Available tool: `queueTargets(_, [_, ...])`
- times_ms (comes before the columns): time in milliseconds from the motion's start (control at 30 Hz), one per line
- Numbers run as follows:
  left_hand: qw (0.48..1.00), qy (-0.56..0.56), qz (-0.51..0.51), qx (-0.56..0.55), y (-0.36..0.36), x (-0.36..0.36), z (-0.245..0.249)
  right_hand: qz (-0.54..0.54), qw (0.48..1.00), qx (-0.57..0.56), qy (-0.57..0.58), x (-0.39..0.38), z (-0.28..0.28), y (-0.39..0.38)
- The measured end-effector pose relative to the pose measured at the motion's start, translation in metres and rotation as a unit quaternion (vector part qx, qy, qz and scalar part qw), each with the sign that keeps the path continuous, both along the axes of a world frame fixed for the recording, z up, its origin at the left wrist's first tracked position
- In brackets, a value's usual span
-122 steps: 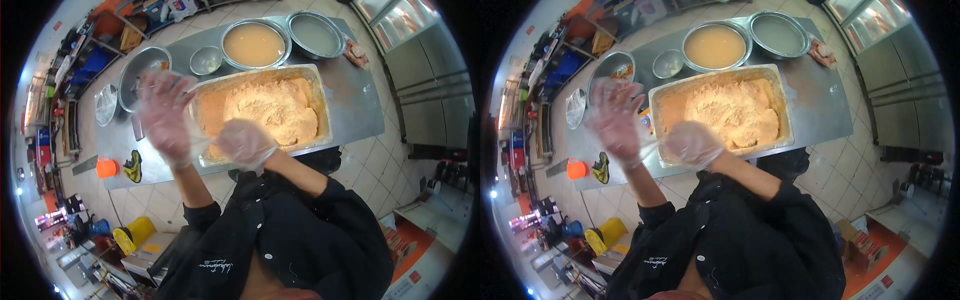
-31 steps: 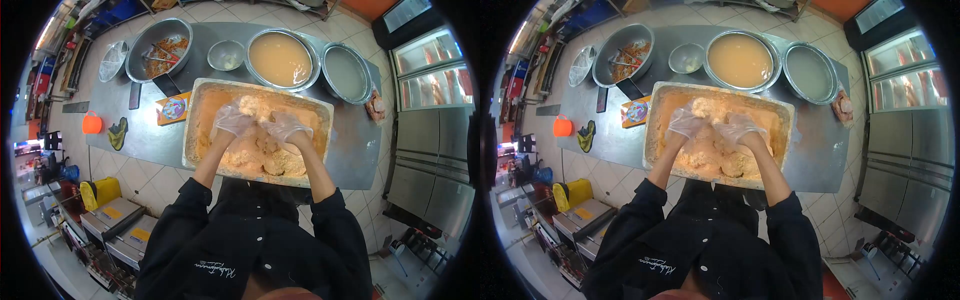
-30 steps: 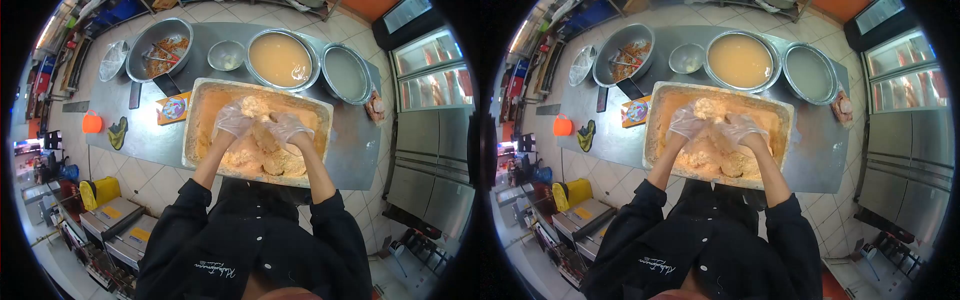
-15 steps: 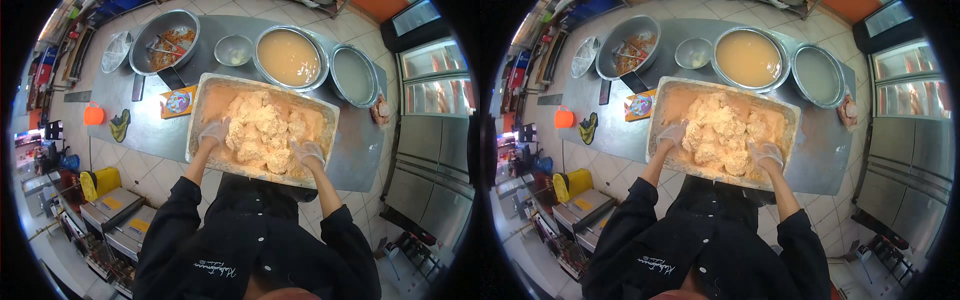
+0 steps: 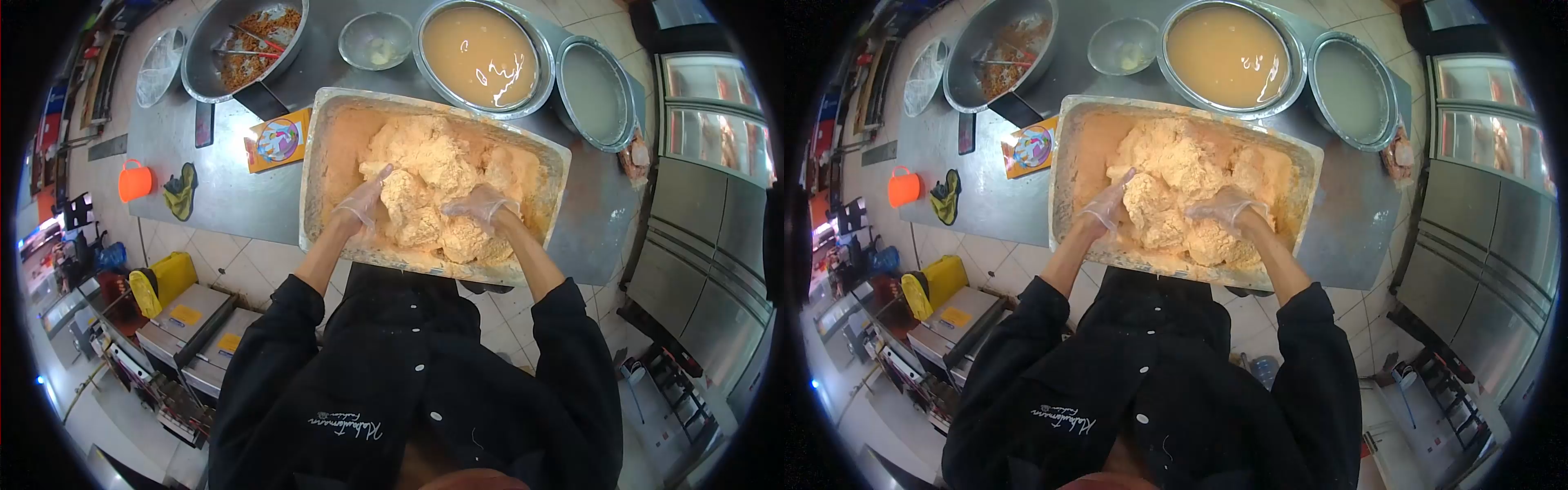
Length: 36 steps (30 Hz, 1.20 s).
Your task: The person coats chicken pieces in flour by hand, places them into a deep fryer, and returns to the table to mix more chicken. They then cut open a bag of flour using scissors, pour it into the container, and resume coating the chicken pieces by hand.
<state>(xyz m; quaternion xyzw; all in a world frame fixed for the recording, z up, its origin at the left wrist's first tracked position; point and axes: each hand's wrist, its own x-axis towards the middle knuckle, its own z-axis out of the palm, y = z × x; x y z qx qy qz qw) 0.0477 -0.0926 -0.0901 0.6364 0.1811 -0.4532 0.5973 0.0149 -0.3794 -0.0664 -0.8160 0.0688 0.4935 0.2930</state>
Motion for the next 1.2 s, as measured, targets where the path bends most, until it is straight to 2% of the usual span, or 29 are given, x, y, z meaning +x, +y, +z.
queueTargets(67, [0.999,0.031,0.023,-0.021,-0.008,0.001,0.002,-0.114,0.991,0.051,0.043,-0.004,-0.022,-0.006])
queueTargets(100, [0.995,0.035,0.052,-0.075,-0.011,0.0,0.001,0.018,0.981,0.152,-0.118,-0.013,-0.063,-0.02])
queueTargets(167, [0.987,0.038,0.083,-0.131,-0.012,-0.002,-0.012,0.151,0.918,0.243,-0.274,-0.014,-0.07,-0.027])
queueTargets(200, [0.982,0.068,0.108,-0.141,-0.006,-0.006,-0.033,0.102,0.964,0.169,-0.18,-0.007,-0.037,-0.018])
queueTargets(267, [0.975,0.096,0.132,-0.148,0.009,-0.012,-0.06,0.05,0.991,0.093,-0.084,-0.001,0.004,-0.002])
queueTargets(300, [0.988,-0.083,0.059,-0.116,0.015,-0.014,-0.057,-0.054,0.994,0.03,-0.086,-0.002,0.015,0.005])
queueTargets(333, [0.98,-0.172,0.015,-0.102,0.016,-0.015,-0.055,-0.157,0.983,-0.033,-0.086,-0.005,0.02,0.008])
queueTargets(367, [0.962,-0.262,-0.021,-0.08,0.013,-0.014,-0.043,-0.159,0.983,-0.032,-0.089,-0.009,0.015,0.005])
queueTargets(433, [0.971,-0.088,0.213,-0.061,-0.02,0.006,0.059,-0.178,0.974,0.034,-0.138,-0.018,0.0,-0.001])
queueTargets(467, [0.968,-0.088,0.226,-0.069,-0.028,0.008,0.089,-0.179,0.973,0.035,-0.141,-0.019,0.007,0.0])
queueTargets(500, [0.967,-0.091,0.226,-0.069,-0.02,0.008,0.078,-0.144,0.973,-0.024,-0.18,-0.021,0.014,0.003])
queueTargets(533, [0.902,-0.403,-0.056,0.144,-0.005,0.009,0.056,-0.108,0.967,-0.082,-0.218,-0.023,0.021,0.005])
queueTargets(567, [0.795,-0.515,-0.216,0.238,-0.008,0.008,0.062,-0.107,0.966,-0.082,-0.219,-0.023,0.037,0.007])
queueTargets(600, [0.633,-0.623,-0.323,0.327,-0.011,0.007,0.068,-0.137,0.968,-0.084,-0.194,-0.021,0.057,0.009])
queueTargets(633, [0.864,-0.407,-0.157,0.25,-0.035,0.01,0.108,-0.166,0.968,-0.086,-0.169,-0.019,0.072,0.008])
queueTargets(667, [0.981,-0.135,0.028,0.138,-0.049,0.009,0.131,-0.166,0.967,-0.088,-0.171,-0.019,0.08,0.004])
queueTargets(700, [0.981,-0.135,0.028,0.136,-0.051,0.005,0.13,-0.202,0.958,-0.057,-0.195,-0.02,0.086,0.001])
queueTargets(767, [0.946,-0.274,-0.105,0.134,-0.053,-0.003,0.116,-0.243,0.944,-0.03,-0.221,-0.022,0.099,-0.005])
queueTargets(833, [0.936,-0.312,-0.118,0.117,-0.055,-0.009,0.077,-0.293,0.92,0.031,-0.26,-0.023,0.107,-0.01])
queueTargets(867, [0.875,-0.409,-0.21,0.155,-0.058,-0.008,0.075,-0.295,0.918,0.029,-0.262,-0.026,0.096,-0.017])
queueTargets(933, [0.792,-0.499,-0.295,0.189,-0.065,-0.006,0.088,-0.269,0.9,0.047,-0.339,-0.031,0.072,-0.033])
queueTargets(967, [0.878,-0.412,-0.188,0.156,-0.071,-0.004,0.111,-0.26,0.892,0.052,-0.365,-0.032,0.07,-0.038])
queueTargets(1000, [0.939,-0.313,-0.075,0.12,-0.074,-0.003,0.124,-0.19,0.919,-0.036,-0.342,-0.032,0.084,-0.041])
queueTargets(1033, [0.939,-0.314,-0.075,0.119,-0.072,-0.002,0.119,-0.12,0.934,-0.124,-0.314,-0.03,0.096,-0.042])
queueTargets(1067, [0.914,-0.351,-0.081,0.188,-0.063,-0.002,0.102,-0.12,0.934,-0.124,-0.314,-0.026,0.107,-0.04])
queueTargets(1100, [0.882,-0.386,-0.087,0.255,-0.049,-0.001,0.077,-0.073,0.953,-0.167,-0.241,-0.021,0.117,-0.035])
queueTargets(1133, [0.866,-0.403,-0.145,0.26,-0.021,0.002,0.039,-0.025,0.964,-0.208,-0.166,-0.018,0.122,-0.032])
queueTargets(1167, [0.845,-0.421,-0.2,0.262,0.006,0.004,0.003,-0.025,0.964,-0.207,-0.165,-0.02,0.114,-0.032])
queueTargets(1200, [0.847,-0.376,-0.246,0.284,0.019,0.002,0.0,-0.071,0.959,-0.22,-0.163,-0.026,0.096,-0.032])
